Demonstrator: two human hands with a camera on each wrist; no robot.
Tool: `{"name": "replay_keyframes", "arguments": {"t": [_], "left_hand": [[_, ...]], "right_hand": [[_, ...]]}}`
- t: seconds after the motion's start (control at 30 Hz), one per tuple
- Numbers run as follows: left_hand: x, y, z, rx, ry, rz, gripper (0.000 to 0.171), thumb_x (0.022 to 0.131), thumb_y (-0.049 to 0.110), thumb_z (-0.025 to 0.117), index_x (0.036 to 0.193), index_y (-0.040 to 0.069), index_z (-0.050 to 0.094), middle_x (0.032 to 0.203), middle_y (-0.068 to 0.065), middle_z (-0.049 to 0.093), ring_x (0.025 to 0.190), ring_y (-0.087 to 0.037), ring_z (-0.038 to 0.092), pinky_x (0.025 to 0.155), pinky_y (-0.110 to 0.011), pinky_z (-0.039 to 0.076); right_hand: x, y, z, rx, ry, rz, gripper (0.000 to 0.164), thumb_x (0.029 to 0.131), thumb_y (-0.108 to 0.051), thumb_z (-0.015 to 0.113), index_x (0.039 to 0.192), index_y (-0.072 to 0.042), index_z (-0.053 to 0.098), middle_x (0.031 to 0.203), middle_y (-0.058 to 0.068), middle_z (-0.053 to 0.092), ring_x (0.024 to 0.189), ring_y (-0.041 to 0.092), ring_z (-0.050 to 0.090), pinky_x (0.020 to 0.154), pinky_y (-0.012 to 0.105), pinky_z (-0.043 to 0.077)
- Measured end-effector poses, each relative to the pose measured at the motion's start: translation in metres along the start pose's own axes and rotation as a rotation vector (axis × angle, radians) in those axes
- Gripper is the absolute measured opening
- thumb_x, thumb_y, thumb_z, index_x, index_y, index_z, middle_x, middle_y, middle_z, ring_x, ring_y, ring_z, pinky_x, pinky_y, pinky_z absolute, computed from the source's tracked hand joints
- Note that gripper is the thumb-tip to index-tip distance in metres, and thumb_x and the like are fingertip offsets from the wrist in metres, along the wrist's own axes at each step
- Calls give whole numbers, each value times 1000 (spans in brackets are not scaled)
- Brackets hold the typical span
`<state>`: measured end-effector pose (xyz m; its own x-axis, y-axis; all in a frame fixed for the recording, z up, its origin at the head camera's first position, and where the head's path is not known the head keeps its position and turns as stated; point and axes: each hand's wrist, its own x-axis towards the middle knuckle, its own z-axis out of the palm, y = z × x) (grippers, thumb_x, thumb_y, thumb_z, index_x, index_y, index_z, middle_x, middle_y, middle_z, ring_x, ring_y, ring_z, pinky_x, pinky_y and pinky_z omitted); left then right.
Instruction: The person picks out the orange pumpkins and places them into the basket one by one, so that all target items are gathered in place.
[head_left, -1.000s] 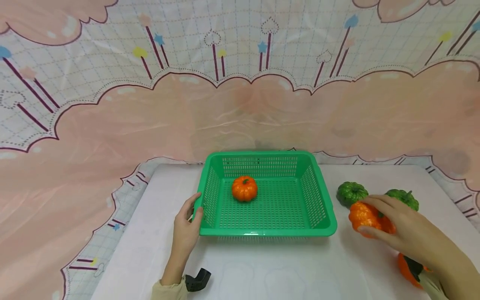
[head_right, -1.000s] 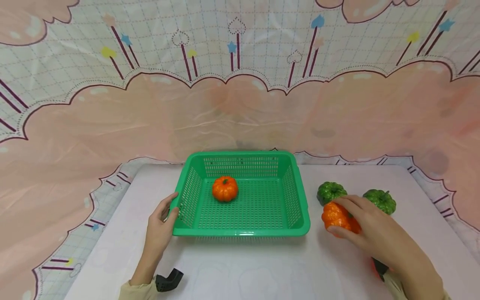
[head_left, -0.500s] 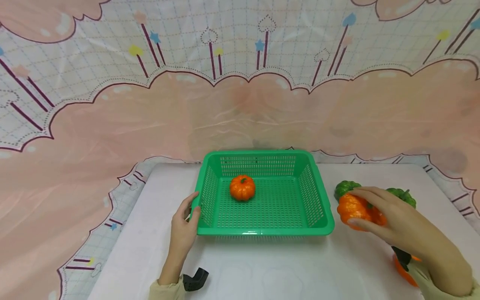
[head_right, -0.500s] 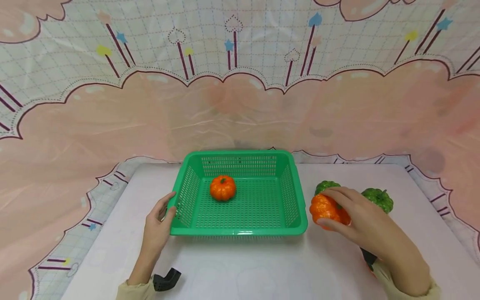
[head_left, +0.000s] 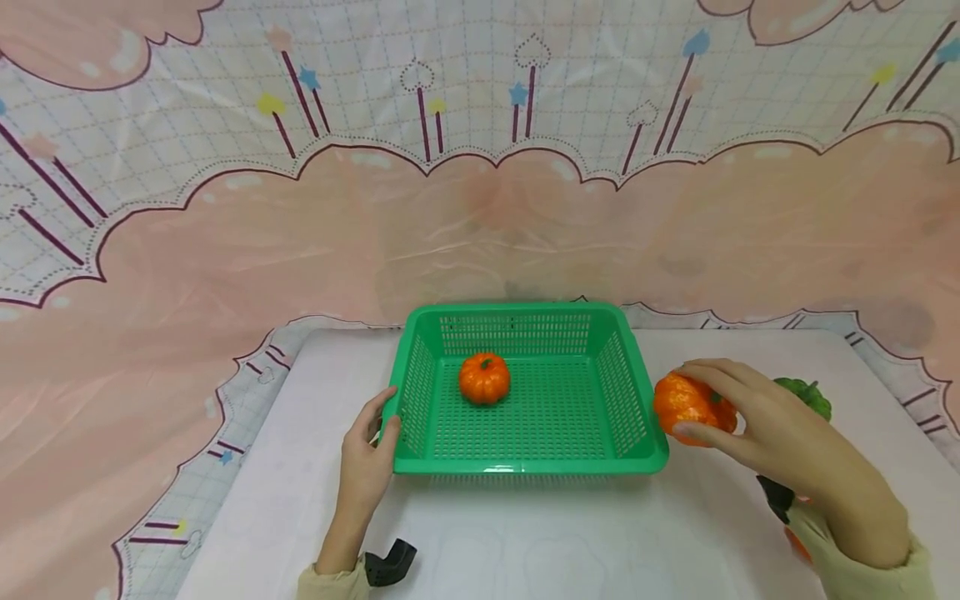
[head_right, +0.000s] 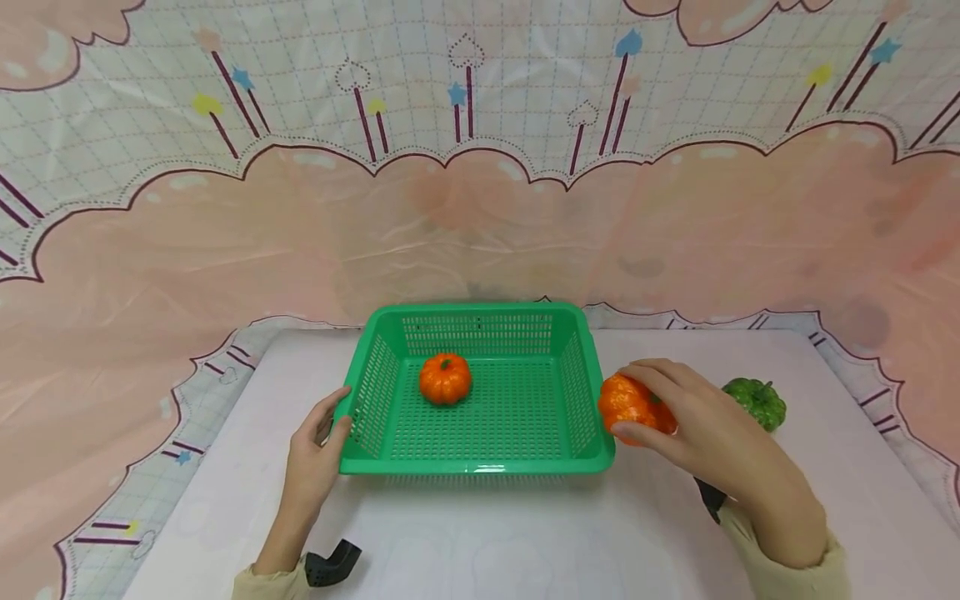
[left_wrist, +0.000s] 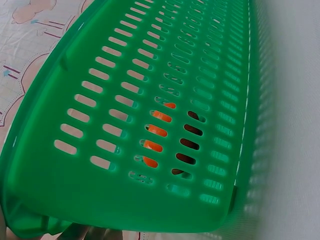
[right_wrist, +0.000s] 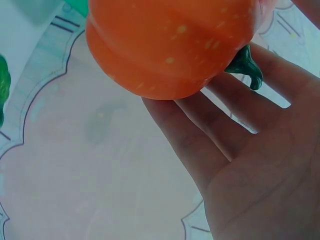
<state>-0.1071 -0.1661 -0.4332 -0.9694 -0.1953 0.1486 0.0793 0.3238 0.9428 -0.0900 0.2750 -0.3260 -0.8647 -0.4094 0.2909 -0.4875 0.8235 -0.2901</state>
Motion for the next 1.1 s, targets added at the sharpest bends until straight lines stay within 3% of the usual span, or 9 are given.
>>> {"name": "replay_keyframes", "arguments": {"t": [0.17, 0.33, 1.1], "left_hand": [[-1, 0, 0, 6, 3, 14, 41, 102, 7, 50, 143, 10, 52, 149, -16, 47, 134, -35, 49, 100, -59, 43], [-1, 1, 1, 9, 6, 32, 41, 102, 7, 49, 143, 9, 52, 148, -17, 48, 132, -36, 50, 97, -59, 45], [-1, 3, -1, 9, -5, 26, 41, 103, 8, 49, 144, 10, 51, 146, -16, 50, 128, -31, 55, 92, -51, 49]], "right_hand": [[8, -4, 4, 3, -10, -16, 58, 84, -40, 79, 134, -19, 57, 134, 5, 56, 112, 24, 56, 83, 50, 53], [15, -7, 6, 45, -36, -6, 58, 85, -41, 77, 134, -18, 57, 135, 7, 56, 116, 27, 55, 88, 53, 51], [53, -11, 24, 91, -106, -15, 54, 88, -46, 73, 128, -13, 61, 131, 10, 59, 113, 28, 57, 90, 50, 52]]}}
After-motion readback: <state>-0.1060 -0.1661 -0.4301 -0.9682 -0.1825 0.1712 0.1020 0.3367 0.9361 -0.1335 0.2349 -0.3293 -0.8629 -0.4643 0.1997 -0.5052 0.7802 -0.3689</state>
